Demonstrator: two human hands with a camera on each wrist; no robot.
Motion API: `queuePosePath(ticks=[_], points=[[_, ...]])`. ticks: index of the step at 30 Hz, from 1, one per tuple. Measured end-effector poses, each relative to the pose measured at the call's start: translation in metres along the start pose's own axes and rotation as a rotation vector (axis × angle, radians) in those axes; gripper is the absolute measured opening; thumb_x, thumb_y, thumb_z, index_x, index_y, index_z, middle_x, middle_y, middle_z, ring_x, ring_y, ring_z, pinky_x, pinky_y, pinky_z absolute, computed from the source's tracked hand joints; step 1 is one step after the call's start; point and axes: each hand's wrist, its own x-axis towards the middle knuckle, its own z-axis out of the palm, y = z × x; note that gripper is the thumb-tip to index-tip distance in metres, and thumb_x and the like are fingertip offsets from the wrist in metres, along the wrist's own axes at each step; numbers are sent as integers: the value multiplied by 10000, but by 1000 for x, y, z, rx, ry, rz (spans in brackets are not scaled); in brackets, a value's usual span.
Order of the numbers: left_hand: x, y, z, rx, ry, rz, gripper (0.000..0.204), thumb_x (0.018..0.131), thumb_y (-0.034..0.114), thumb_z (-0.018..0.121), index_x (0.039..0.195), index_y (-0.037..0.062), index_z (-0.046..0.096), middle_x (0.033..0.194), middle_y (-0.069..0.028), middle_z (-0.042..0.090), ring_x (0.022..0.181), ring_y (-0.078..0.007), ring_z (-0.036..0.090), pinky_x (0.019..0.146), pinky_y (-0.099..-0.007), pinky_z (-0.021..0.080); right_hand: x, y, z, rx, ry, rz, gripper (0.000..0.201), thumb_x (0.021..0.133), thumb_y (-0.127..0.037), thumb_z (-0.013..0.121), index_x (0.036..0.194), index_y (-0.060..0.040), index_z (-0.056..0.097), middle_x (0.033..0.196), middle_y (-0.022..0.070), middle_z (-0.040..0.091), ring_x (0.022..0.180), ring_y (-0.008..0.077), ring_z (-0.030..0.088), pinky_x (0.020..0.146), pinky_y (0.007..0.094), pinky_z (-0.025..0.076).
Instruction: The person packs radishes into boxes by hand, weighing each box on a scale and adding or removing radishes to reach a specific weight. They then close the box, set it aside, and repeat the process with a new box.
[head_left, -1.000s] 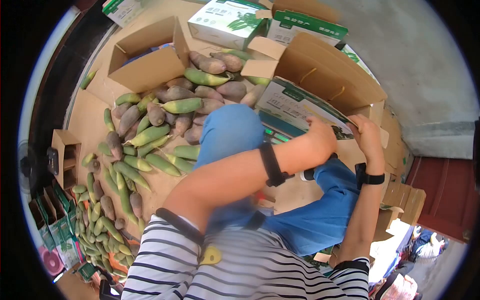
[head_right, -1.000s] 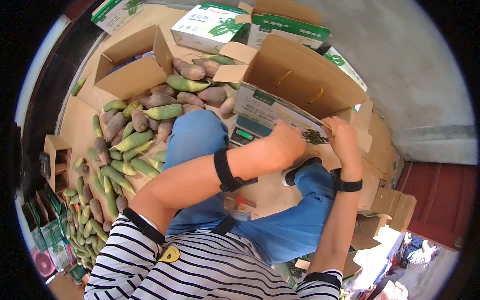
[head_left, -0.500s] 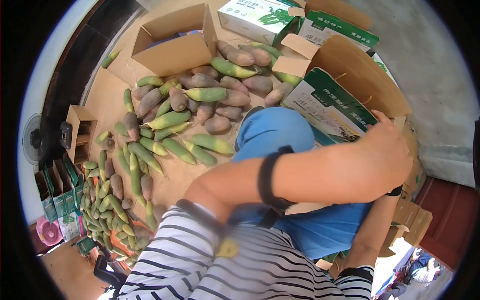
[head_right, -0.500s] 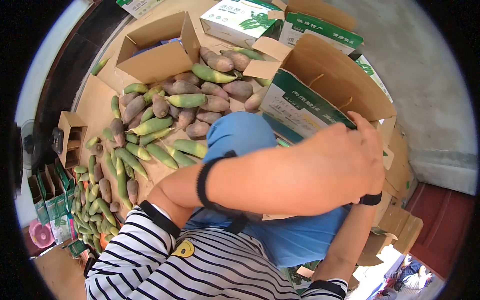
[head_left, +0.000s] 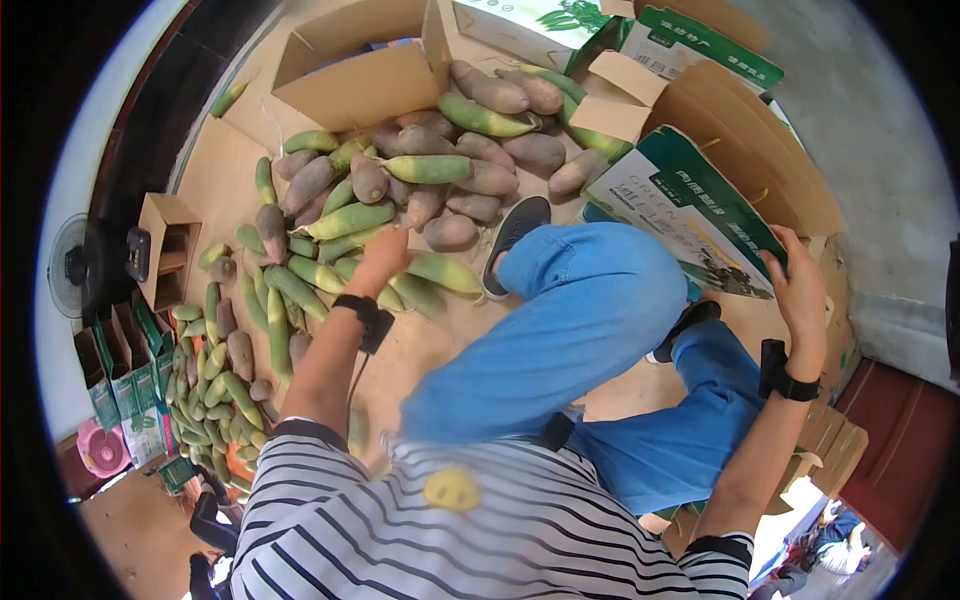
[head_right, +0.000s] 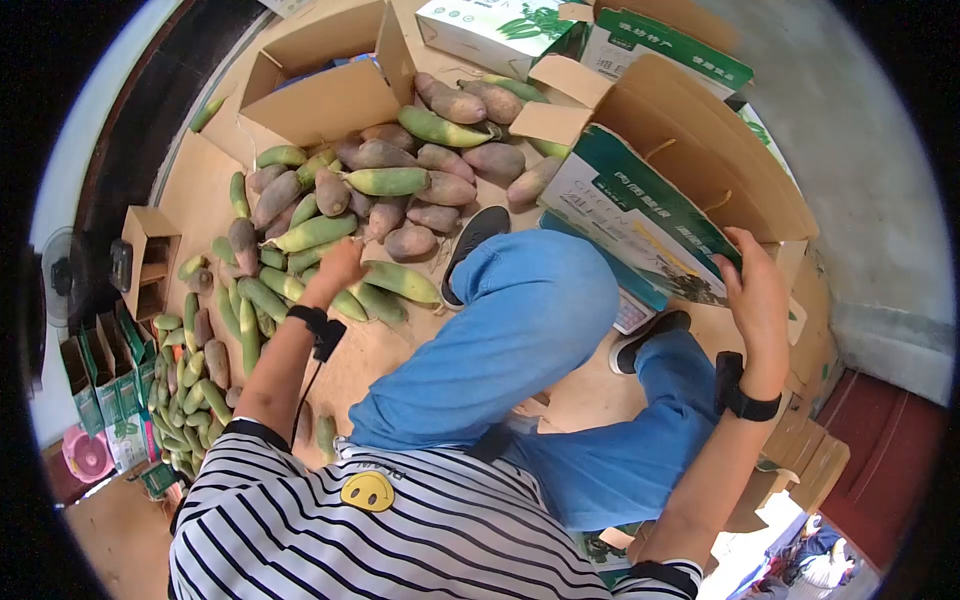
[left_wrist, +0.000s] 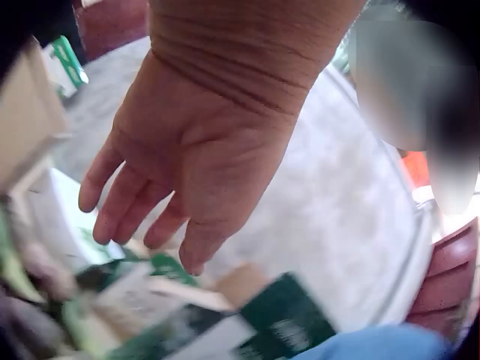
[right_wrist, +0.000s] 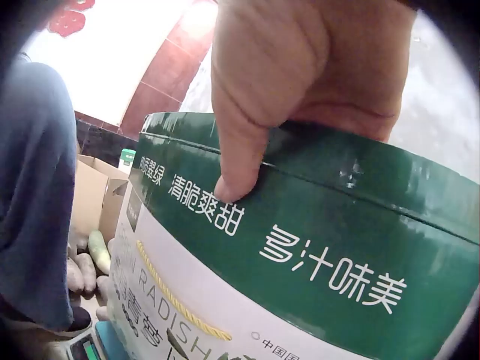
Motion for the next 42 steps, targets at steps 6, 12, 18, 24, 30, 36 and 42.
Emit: queuePosePath(ticks=[6,12,18,24,30,36,42], points=[[-26,15,53,-33,-14,-29,526,729,236,726,1183,70,520,1142,-140,535,1128,-328,503,880,-460,459,2,3,3,15,-9,35,285,886,-122,591,1158,-47,553,1069,182,644,975,358,617,812,385,478],[2,52,87,149,206,420,460,757,174,655,1196,107,532,1188,-110,542,1159,-292,487,990,-438,360,2,-2,3,25,-15,38,279,895,-119,580,1159,-32,552,1064,196,639,973,363,611,818,374,473],[16,96,103,312,-15,350,356,785,190,632,1135,131,602,1135,-87,570,1154,-267,487,984,-521,330,2,-1,2,8,-27,38,283,902,-113,588,1172,-39,545,1024,190,637,925,311,619,806,337,463],[-1,91,78,321,24,445,295,776,180,619,1066,122,609,1062,-82,565,1111,-271,494,939,-502,362,0,-4,1,10,-26,72,298,897,-119,596,1181,-49,544,1046,178,639,950,322,618,803,347,468],[-14,44,50,-221,771,427,265,676,141,662,908,73,551,899,-139,588,842,-349,579,714,-450,458,-3,10,7,-4,22,-62,280,868,-107,612,1138,-55,562,1057,167,645,971,350,612,811,380,484],[-39,27,1,-1113,489,-143,433,768,204,792,1082,-7,581,1011,-117,648,940,-182,617,836,-309,481,-7,5,5,-35,65,-5,253,852,-141,620,1091,-71,579,1025,144,652,931,349,614,770,419,489],[-68,111,-172,-1294,956,336,516,805,7,727,1250,-54,474,1203,-128,564,1073,-185,561,935,-313,448,-8,7,8,-30,75,-25,233,850,-135,617,1074,-79,590,986,151,656,929,346,616,750,423,492]])
